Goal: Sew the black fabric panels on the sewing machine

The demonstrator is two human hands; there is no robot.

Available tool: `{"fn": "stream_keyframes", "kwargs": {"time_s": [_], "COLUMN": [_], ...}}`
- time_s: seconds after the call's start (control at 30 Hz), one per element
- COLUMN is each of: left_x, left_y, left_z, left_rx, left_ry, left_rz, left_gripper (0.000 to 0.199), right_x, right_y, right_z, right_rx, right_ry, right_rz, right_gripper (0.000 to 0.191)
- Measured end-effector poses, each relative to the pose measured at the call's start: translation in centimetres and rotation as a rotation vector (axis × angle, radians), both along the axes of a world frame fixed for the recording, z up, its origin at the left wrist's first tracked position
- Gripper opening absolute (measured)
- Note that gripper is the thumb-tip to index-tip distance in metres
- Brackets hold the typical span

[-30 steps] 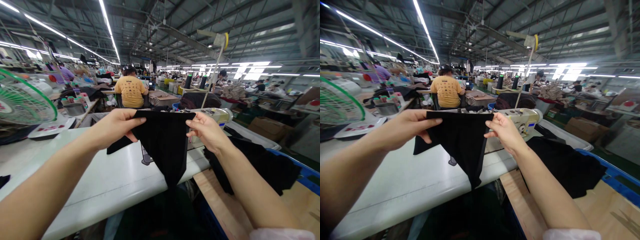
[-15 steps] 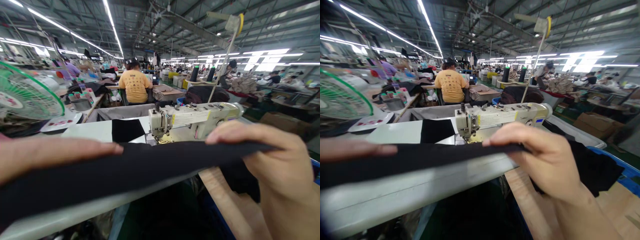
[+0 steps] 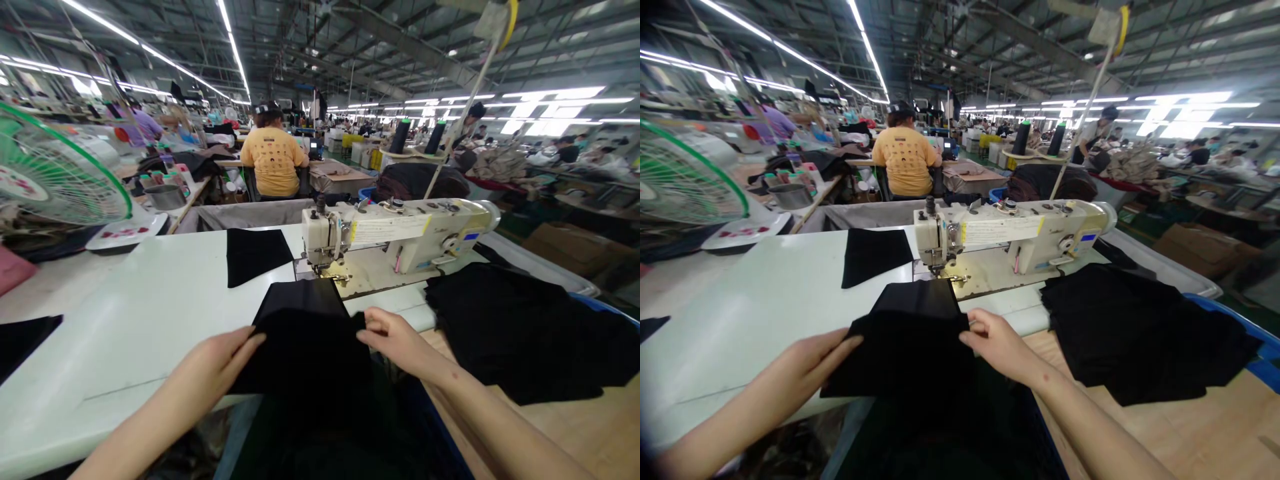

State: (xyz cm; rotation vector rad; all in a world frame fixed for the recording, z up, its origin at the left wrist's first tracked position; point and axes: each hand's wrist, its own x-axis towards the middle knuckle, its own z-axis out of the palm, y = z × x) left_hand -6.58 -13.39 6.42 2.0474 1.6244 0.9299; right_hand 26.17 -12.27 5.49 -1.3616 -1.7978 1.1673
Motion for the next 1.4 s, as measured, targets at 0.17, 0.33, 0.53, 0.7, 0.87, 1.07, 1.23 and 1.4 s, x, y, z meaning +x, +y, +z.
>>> {"fn": "stream_keyframes", "kwargs": {"time_s": [0.17, 0.33, 0.53, 0.7, 0.87, 1.07, 1.23, 1.4], "left_x": [1.3, 2.1, 2.3, 1.3, 1.8, 3.1, 4.0, 4.9], "left_y": [9.1, 13.4, 12.7, 8.2, 4.5, 3.1, 2.6, 2.4], "left_z": [-0.8, -2.7, -3.3, -1.5, 1.0, 2.0, 2.1, 2.2], "left_rx": [-0.168, -0.172, -0.212, -0.273, -0.345, -0.140, -0.073, -0.096], "left_ry": [0.433, 0.355, 0.124, -0.399, -0.975, -0.949, -0.941, -1.054], "left_rz": [0.132, 0.149, 0.143, 0.069, -0.054, 0.044, 0.188, 0.257], "left_gripper": [0.028, 0.009, 0.011, 0.021, 0.026, 0.021, 0.023, 0.027], "right_x": [-3.8, -5.9, -6.0, -3.7, -1.2, -0.1, -0.3, -0.7], "right_y": [7.4, 11.3, 10.9, 6.5, 2.6, 1.5, 1.5, 1.4], "right_z": [-2.6, -4.5, -4.7, -3.1, -2.1, -3.1, -3.1, -2.0], "right_rx": [0.201, 0.182, 0.138, 0.106, -0.006, 0.062, -0.008, -0.091], "right_ry": [-0.162, -0.226, -0.113, 0.161, 0.458, 0.451, 0.619, 0.800], "right_rz": [-0.194, -0.304, -0.310, -0.243, -0.309, -0.523, -0.586, -0.660], "right_gripper": [0.024, 0.018, 0.010, 0.025, 0.038, 0.045, 0.046, 0.044]}}
